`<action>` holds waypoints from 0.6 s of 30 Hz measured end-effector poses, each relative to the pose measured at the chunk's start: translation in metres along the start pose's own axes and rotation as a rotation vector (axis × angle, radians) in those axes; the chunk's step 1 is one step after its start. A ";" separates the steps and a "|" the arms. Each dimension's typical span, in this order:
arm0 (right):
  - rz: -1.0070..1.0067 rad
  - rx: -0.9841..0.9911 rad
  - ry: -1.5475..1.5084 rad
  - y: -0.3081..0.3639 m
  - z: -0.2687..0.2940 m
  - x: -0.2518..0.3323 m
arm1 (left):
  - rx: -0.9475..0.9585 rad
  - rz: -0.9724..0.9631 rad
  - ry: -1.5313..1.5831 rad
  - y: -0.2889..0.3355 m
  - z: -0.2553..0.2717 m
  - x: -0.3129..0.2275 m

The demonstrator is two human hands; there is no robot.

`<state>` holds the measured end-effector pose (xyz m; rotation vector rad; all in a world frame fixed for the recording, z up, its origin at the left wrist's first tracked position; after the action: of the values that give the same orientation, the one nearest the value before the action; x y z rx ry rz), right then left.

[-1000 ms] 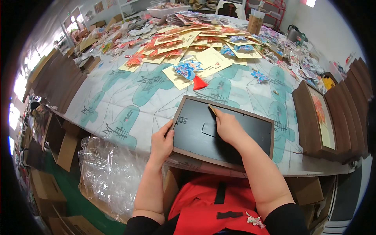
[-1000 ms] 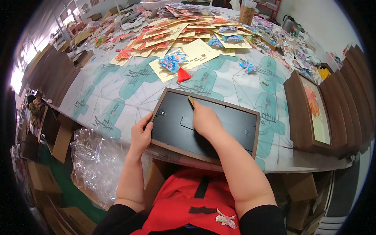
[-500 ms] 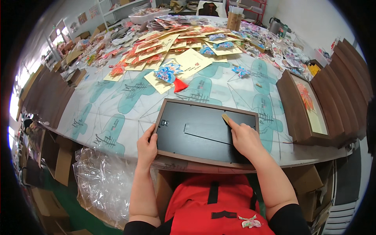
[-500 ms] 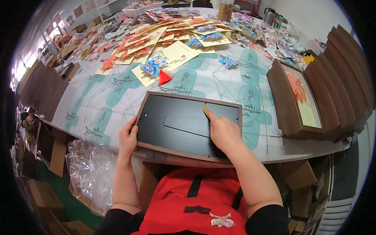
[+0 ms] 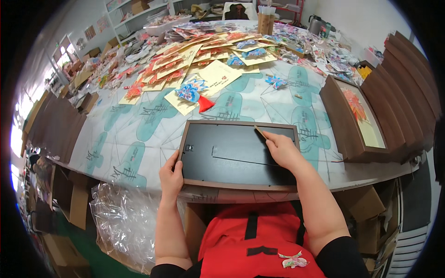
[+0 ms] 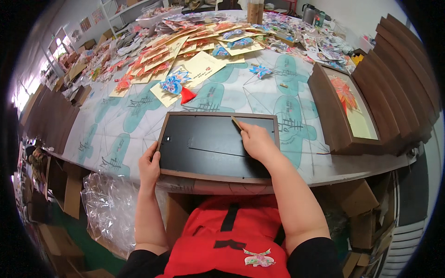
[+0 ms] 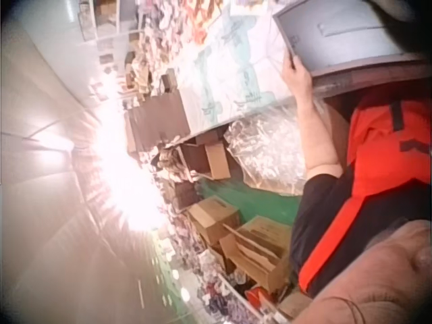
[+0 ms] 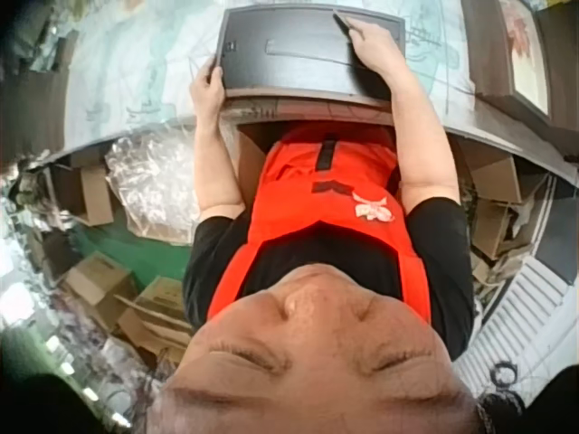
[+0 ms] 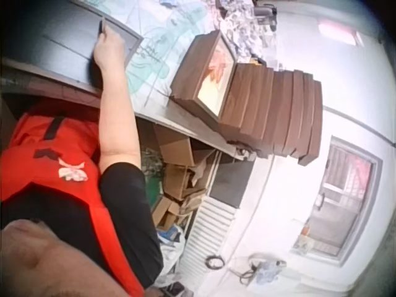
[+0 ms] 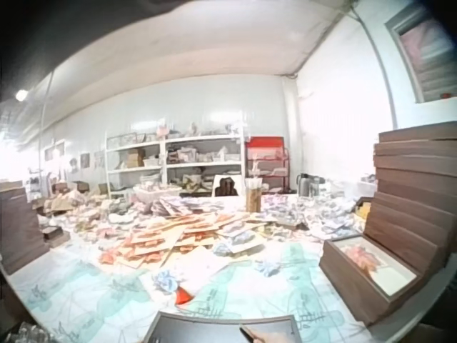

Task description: The person assembles decorative frames by inserting a paper cutout into a wooden frame, placing a backing board, and securing the back with a wooden stick. They repeat this process for multiple frames, stacking completed units on the table.

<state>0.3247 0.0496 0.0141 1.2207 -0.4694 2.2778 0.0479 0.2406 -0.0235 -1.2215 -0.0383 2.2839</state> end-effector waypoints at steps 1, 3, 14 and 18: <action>0.059 -0.011 0.004 0.007 0.003 0.003 | 0.005 0.014 0.001 0.000 -0.002 0.001; 0.123 -0.041 0.007 0.033 0.008 0.011 | -0.015 -0.021 -0.018 -0.002 -0.002 0.002; -0.066 -0.236 0.325 0.073 0.053 -0.018 | 0.004 -0.073 -0.028 0.053 -0.013 -0.032; -0.062 -0.256 0.303 0.064 0.055 -0.021 | 0.008 -0.057 -0.006 0.057 -0.013 -0.035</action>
<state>0.3338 -0.0362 0.0216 0.7401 -0.5778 2.2176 0.0481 0.1722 -0.0197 -1.1950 -0.0652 2.2369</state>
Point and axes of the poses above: each hand's wrist, its own y-axis away from the middle knuckle, its own z-axis out of the back of the hand, x = y × z, the point moved 10 cm from there along -y, towards the middle knuckle, and after that the axes turned 14 degrees about -y, right-handed, at the moved point
